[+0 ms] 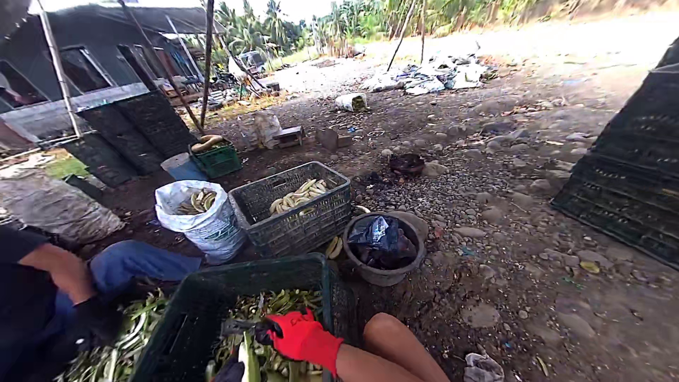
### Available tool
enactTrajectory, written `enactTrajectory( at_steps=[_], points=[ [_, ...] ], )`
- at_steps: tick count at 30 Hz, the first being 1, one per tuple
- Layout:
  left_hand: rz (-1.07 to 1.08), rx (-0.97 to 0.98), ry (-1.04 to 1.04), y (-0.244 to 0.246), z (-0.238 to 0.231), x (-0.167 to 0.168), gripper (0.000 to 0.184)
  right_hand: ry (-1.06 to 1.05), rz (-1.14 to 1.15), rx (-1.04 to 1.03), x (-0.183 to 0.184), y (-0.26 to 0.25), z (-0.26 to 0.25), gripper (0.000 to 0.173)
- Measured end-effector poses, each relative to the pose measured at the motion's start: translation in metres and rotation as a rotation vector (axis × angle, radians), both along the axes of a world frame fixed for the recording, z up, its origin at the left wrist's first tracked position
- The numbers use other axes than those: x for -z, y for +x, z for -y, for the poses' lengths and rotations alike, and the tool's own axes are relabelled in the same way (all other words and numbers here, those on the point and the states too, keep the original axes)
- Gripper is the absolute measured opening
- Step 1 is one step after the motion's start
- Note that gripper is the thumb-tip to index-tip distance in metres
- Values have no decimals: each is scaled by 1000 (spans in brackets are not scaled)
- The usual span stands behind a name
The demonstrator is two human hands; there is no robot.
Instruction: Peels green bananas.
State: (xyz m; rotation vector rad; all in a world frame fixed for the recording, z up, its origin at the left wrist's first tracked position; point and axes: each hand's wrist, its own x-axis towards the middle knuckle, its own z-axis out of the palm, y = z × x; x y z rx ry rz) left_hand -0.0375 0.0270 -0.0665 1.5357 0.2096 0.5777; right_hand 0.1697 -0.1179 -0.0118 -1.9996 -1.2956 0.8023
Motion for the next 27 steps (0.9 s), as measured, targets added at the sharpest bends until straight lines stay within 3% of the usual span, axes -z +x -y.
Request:
enactTrajectory(
  at_steps=[4,8,10,12,14,16,18,20,24,25,27],
  points=[
    [-80,-470,-200,22,41,-45,44,-59,94,61,-19,-11,9,52],
    [128,-781,-477,36,44,-56,39,-116,232,-1,-16,-38,7,55],
    [59,-932,-289,28,44,-45,26,-100,279,-62,-9,-50,9,57],
    [-251,-1037,98,16,45,-38,29,-68,311,-138,-5,-58,12,58],
    [-458,-1050,165,10,44,-41,28,0,346,-194,-4,-63,17,59],
    [-489,-1027,133,9,46,-45,23,48,352,-193,-6,-64,20,59],
    [-567,-1001,361,10,48,-48,28,29,330,-161,-13,-64,19,57],
    [-514,-985,440,13,50,-47,37,-54,290,-162,-22,-62,18,54],
    [-74,-910,-219,29,51,-49,29,-111,260,-160,-25,-56,15,50],
    [-27,-853,-315,30,50,-47,30,-127,261,-147,-23,-53,13,49],
    [-30,-719,-317,28,51,-41,37,-149,260,-128,-19,-42,8,47]
  ],
)
